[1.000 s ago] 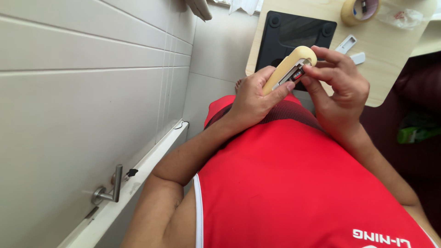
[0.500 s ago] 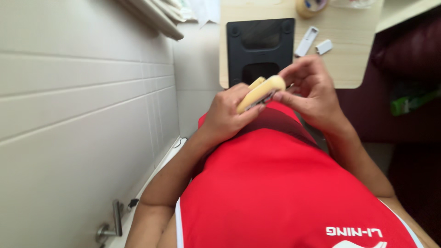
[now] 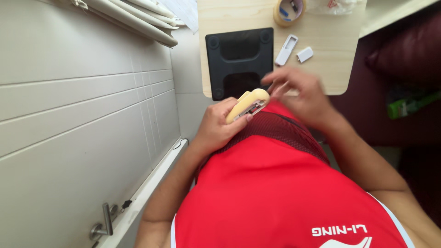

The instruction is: The person assembles small electronic devices on a wooden table. They open the casing of a beige device and a white device, insert batteries, and close them. They also handle a black plastic tray and a roll of tape.

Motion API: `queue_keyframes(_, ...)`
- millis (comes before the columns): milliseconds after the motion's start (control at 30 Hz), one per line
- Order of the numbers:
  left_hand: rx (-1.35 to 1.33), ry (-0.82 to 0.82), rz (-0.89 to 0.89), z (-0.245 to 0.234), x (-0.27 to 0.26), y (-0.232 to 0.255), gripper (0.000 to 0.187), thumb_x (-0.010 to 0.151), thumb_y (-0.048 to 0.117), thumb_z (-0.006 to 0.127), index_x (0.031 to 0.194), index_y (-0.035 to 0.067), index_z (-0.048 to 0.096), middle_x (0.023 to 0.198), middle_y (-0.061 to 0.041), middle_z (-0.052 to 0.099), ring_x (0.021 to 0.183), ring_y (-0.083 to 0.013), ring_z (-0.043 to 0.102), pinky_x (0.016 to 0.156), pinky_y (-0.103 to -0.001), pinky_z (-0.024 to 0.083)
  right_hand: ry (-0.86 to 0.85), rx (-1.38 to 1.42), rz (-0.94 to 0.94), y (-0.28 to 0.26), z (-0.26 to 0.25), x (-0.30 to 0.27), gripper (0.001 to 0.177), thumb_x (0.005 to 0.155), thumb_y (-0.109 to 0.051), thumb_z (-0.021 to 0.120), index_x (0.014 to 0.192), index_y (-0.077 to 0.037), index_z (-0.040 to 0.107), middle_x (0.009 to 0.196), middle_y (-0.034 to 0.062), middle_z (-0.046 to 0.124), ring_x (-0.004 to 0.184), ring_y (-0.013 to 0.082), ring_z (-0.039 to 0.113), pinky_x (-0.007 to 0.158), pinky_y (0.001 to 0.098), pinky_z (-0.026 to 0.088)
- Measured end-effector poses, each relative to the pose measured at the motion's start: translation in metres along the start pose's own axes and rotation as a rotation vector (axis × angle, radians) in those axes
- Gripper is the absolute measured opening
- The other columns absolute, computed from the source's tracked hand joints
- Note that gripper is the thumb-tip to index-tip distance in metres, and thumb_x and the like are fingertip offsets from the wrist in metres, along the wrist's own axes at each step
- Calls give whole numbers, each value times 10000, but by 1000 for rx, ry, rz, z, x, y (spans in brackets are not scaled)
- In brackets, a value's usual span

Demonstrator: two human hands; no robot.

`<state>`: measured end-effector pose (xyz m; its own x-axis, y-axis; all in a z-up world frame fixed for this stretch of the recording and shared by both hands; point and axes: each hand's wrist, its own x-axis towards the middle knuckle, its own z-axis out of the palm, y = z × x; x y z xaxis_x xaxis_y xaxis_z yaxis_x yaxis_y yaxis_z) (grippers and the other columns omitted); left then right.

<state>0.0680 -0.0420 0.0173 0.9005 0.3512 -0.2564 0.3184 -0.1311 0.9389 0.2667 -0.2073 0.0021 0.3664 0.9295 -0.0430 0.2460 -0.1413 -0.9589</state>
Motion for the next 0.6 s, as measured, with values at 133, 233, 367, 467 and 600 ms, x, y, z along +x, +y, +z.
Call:
queue_keyframes(133,-300,144,-253,30,4,4,232,982,241,699,1028,13,701,762,-2,651,628,-68,580,570,-249,492,332,-272,214,103,-54,35,180,1148,-142,580,1226,-34,701,1044,138,753,908,188,737,792,328,571)
queue_keyframes(233,-413,258,-346,49,8,6,255,1000,255,681,1051,6,699,743,15,641,580,-34,571,527,-211,482,197,-668,68,182,-80,69,171,1080,-140,664,1187,-14,708,1110,192,730,910,328,712,809,453,563)
queue_keyframes(367,-497,381,-368,73,5,10,260,999,244,689,1085,-2,703,755,17,631,579,-29,547,542,-215,521,-43,-1043,35,273,-78,114,197,898,-64,686,1085,-13,722,1067,231,711,861,395,706,738,479,573)
queue_keyframes(467,-522,453,-401,87,5,17,266,1005,243,684,1084,-10,707,791,2,672,609,-30,576,563,-217,536,-168,-1198,68,337,-71,146,187,890,-77,680,1056,-18,744,1028,227,730,859,384,727,698,469,586)
queue_keyframes(600,-564,530,-428,100,7,25,298,986,257,691,1133,-2,698,841,-5,683,620,-31,593,566,-210,530,-319,-1366,211,396,-55,183,166,941,-144,667,982,-66,808,990,178,778,910,351,751,647,482,603)
